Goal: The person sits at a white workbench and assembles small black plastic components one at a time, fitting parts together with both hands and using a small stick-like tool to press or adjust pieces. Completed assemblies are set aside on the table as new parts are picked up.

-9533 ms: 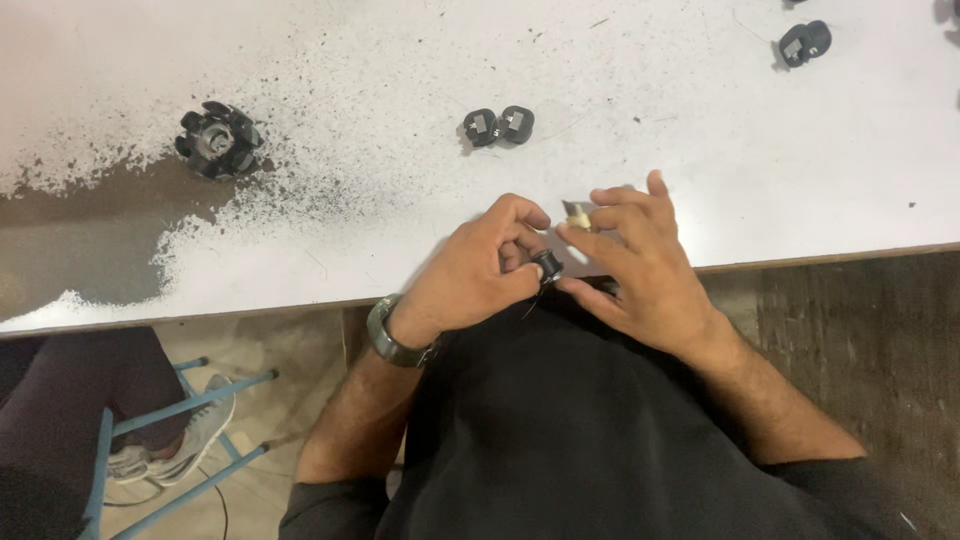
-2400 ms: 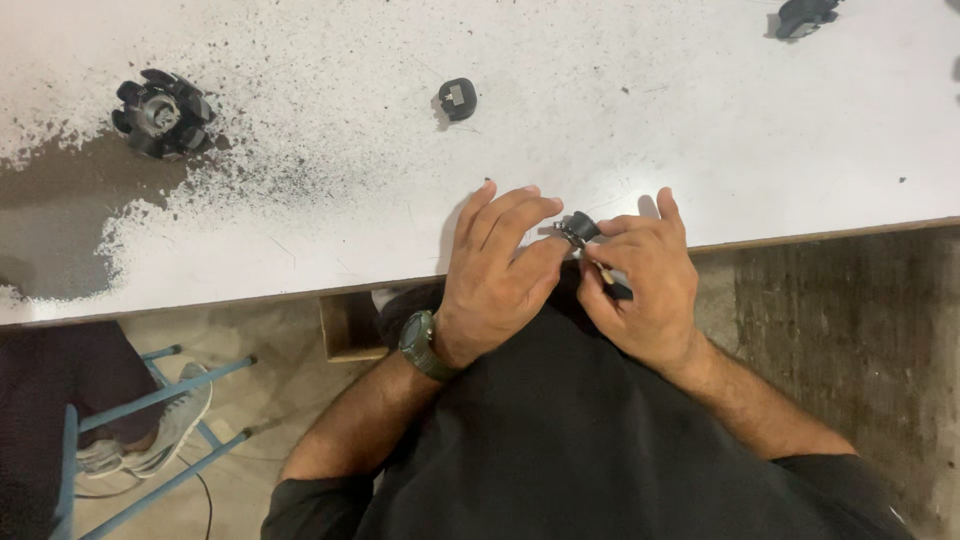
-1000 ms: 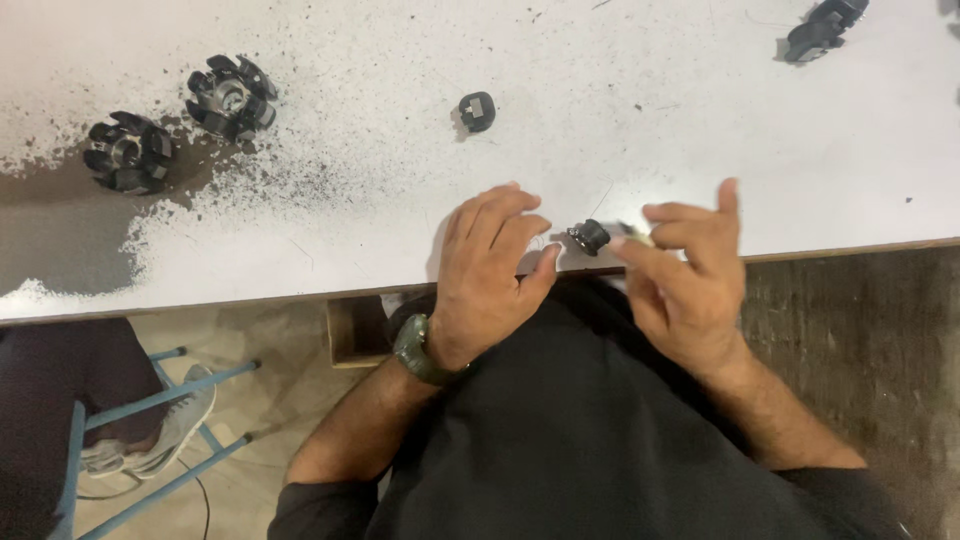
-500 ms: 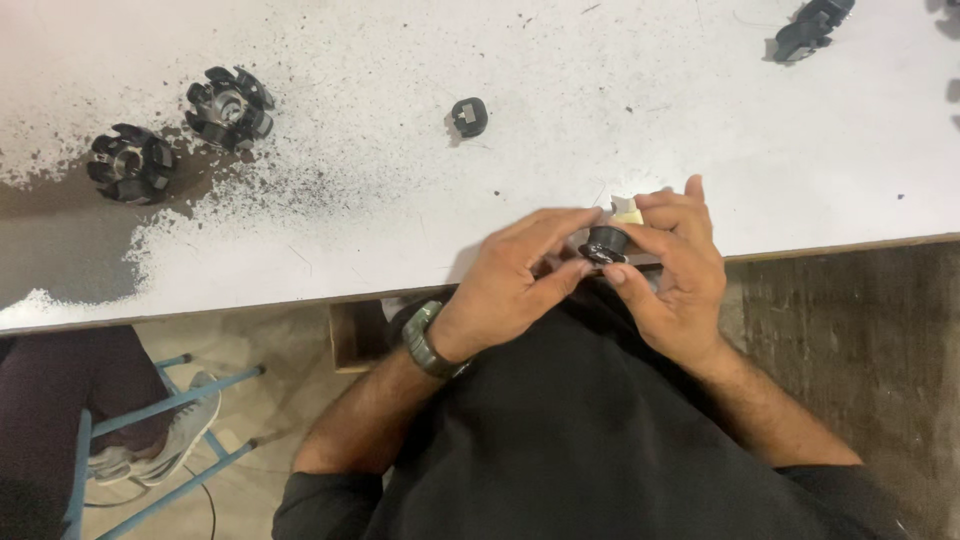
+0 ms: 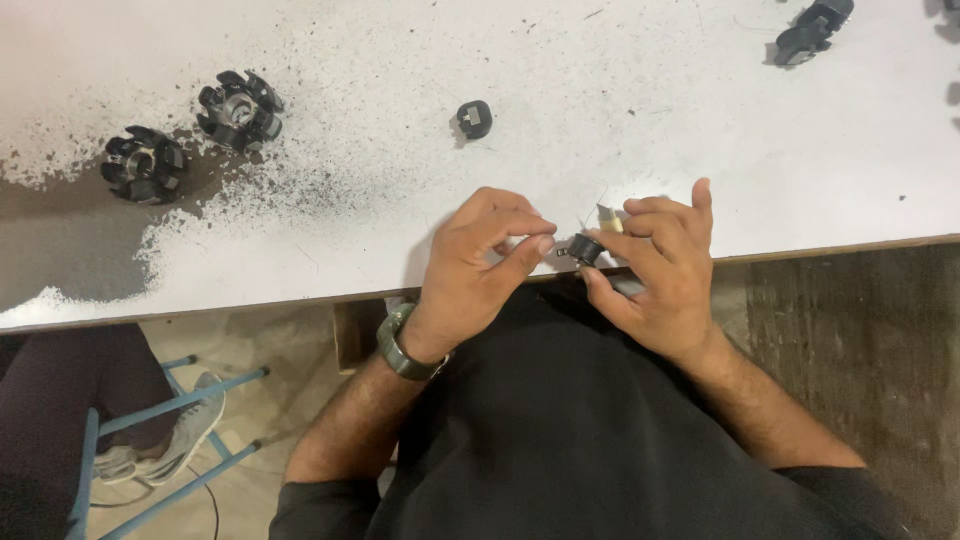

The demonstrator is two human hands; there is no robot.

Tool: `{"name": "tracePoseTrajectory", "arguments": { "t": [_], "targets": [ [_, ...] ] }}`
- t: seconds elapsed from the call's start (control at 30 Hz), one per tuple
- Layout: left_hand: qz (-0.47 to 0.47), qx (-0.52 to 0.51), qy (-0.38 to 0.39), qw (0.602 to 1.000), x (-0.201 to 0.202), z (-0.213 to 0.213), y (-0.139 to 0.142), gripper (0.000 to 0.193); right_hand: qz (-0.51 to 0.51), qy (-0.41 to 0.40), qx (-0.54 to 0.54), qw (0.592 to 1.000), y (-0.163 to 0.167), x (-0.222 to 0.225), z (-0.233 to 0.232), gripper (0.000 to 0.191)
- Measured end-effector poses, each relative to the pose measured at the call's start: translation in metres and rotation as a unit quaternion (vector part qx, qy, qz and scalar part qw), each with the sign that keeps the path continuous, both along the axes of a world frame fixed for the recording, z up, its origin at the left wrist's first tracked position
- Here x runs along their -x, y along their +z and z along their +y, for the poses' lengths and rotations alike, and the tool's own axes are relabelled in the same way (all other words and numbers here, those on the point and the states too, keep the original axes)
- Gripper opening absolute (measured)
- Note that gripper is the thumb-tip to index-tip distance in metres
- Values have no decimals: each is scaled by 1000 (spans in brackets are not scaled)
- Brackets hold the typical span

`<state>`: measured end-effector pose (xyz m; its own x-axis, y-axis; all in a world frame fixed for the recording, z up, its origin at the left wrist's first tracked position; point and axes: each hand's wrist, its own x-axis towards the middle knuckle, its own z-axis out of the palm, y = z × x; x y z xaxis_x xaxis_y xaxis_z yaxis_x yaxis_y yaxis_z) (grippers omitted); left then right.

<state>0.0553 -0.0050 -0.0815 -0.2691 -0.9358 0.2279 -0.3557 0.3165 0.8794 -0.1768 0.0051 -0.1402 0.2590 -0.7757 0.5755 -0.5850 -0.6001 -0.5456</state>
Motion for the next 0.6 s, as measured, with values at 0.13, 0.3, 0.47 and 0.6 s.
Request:
{"name": "tracePoseTrajectory", "arguments": {
  "t": [0.13, 0.3, 0.47, 0.6],
  "targets": [
    [-105, 120, -3, 987, 3, 1, 9, 13, 35, -11, -2, 999, -2, -4, -3, 35],
    [-231, 207, 10, 951, 4, 2, 12, 20, 23, -32, -11, 999, -6, -2, -2, 31],
    [-222, 238, 6, 945, 3, 6, 6, 44, 25, -34, -14, 999, -6, -2, -1, 32],
    [-235, 170, -4, 957, 11, 3, -9, 38, 23, -38, -14, 999, -5, -3, -2, 32]
  ]
}}
